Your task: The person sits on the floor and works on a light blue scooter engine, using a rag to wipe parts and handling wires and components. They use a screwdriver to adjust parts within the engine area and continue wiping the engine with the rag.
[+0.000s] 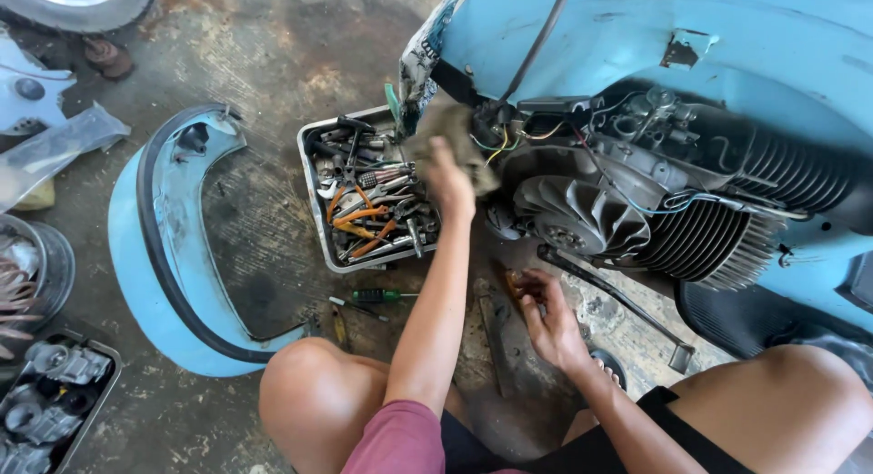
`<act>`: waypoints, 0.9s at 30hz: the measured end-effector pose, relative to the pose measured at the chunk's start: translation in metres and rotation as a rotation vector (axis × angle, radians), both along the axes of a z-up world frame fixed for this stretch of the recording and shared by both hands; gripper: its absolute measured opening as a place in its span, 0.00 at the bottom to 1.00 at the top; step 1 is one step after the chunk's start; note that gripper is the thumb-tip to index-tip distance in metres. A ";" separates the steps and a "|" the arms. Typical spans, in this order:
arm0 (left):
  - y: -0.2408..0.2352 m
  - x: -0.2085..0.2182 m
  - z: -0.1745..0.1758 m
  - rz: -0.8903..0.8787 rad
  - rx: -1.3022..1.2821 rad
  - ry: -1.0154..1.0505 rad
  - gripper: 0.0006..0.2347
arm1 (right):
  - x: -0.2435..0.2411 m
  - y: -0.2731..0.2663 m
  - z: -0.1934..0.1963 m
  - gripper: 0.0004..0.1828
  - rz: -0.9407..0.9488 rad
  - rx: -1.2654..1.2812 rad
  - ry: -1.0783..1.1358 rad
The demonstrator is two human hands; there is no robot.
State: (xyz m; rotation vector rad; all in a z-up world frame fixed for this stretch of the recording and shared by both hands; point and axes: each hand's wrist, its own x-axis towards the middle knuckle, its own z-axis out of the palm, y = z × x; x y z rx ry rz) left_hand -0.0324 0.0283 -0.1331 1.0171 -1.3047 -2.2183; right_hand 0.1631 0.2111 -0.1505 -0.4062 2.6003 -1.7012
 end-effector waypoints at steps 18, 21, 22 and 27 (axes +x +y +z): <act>0.015 -0.009 -0.032 -0.097 -0.974 0.226 0.19 | 0.010 -0.002 0.014 0.24 -0.007 0.134 -0.131; 0.001 0.001 -0.023 -0.196 -0.869 0.393 0.18 | 0.010 -0.004 0.020 0.23 0.009 0.061 -0.135; 0.004 -0.002 -0.038 -0.196 -0.870 0.398 0.18 | 0.010 -0.004 0.020 0.23 0.007 0.060 -0.131; -0.002 -0.011 -0.046 -0.207 -0.111 0.385 0.25 | 0.006 0.004 0.010 0.22 0.014 0.172 -0.031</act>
